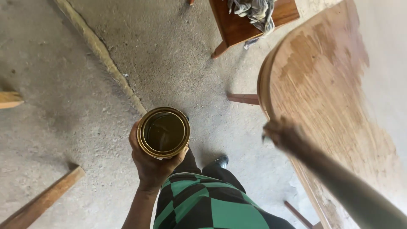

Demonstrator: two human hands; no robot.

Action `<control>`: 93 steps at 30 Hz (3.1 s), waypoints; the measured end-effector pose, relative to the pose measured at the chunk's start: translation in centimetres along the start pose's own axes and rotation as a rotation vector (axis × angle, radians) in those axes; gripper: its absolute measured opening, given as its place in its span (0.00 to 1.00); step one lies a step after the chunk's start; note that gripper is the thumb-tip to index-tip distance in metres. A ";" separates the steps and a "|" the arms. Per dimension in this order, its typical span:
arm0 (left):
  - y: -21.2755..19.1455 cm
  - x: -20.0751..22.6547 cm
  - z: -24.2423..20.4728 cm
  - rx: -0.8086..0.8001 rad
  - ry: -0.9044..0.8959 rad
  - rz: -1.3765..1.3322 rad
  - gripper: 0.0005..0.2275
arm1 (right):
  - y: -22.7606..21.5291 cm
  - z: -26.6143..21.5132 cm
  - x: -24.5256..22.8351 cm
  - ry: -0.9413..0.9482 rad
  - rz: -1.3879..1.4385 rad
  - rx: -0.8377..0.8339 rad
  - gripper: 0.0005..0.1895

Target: Apply wood stain to the surface and edges of a wooden table using a paint brush.

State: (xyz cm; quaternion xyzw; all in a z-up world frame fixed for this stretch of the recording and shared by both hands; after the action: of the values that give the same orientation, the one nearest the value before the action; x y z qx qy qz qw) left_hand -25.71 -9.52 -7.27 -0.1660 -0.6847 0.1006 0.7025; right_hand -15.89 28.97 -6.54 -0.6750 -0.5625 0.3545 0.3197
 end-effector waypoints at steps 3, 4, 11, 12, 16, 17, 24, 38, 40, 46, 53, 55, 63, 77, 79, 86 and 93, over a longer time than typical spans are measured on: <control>-1.1 -1.3 1.1 0.009 -0.024 -0.005 0.48 | -2.1 9.9 3.2 -0.078 0.042 0.043 0.04; -1.3 -1.8 1.4 0.012 -0.028 -0.010 0.48 | -2.8 11.1 1.9 -0.078 0.036 0.040 0.04; -3.0 -3.5 3.1 0.050 -0.041 -0.063 0.48 | -3.7 8.0 -5.3 -0.465 -0.190 0.345 0.03; -3.0 -3.8 3.3 0.046 -0.047 -0.073 0.48 | -2.9 5.1 -7.8 -0.649 -0.329 0.405 0.04; -2.8 -4.3 4.1 0.043 -0.049 -0.097 0.47 | 4.7 -1.8 -4.8 -0.530 -0.481 0.041 0.15; -2.8 -4.5 4.0 0.042 -0.063 -0.112 0.47 | 6.7 -3.1 -4.2 -0.469 -0.552 -0.076 0.18; -3.1 -6.5 3.5 0.066 -0.107 -0.167 0.48 | 7.3 0.0 1.8 0.484 -0.039 -0.513 0.11; -4.1 -6.5 1.8 0.113 -0.105 -0.088 0.48 | 4.1 -4.1 -3.4 -0.562 -0.307 0.208 0.07; -4.1 -6.1 1.2 0.125 -0.100 -0.095 0.48 | 7.1 -7.4 -1.7 -0.469 -0.296 0.043 0.07; -3.4 -4.4 -2.5 0.152 -0.075 -0.062 0.48 | 7.5 -4.8 1.7 0.009 -0.241 -0.193 0.06; -0.6 -0.9 -7.8 0.109 -0.046 -0.108 0.47 | 7.9 -11.4 0.5 -0.441 -0.402 0.104 0.15; 0.3 -0.1 -9.6 0.091 -0.036 -0.133 0.47 | 10.0 -17.6 1.4 -0.485 -0.461 0.108 0.19; 3.4 2.2 -15.5 0.100 -0.036 -0.122 0.47 | 11.3 -20.7 11.3 0.022 0.178 -0.240 0.15; 2.0 2.4 -19.6 0.194 -0.005 -0.016 0.47 | 6.9 -19.6 5.4 -0.642 -0.295 0.053 0.27; 1.4 1.8 -19.9 0.214 -0.019 -0.020 0.47 | 8.0 -22.6 6.6 -0.683 -0.370 -0.052 0.29; 1.1 0.5 -19.5 0.216 -0.056 0.041 0.48 | 4.2 -12.2 12.9 0.097 0.272 -0.358 0.08; 0.7 0.8 -15.7 0.217 -0.101 0.030 0.48 | -8.8 -0.3 2.2 -0.194 0.339 0.036 0.08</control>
State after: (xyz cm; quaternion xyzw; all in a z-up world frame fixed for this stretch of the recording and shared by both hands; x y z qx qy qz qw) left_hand -9.98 -10.05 -6.86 -0.0939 -0.7018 0.1930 0.6792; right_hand -20.07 32.57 0.68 -0.7169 -0.4626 0.4765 0.2119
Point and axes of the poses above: each hand's wrist, its own z-axis towards the middle knuckle, its own y-axis out of the palm, x = y × z, the point moved 9 cm from there along z, towards the middle knuckle, and after that the axes turned 13 degrees about z, right-handed, at the moved point
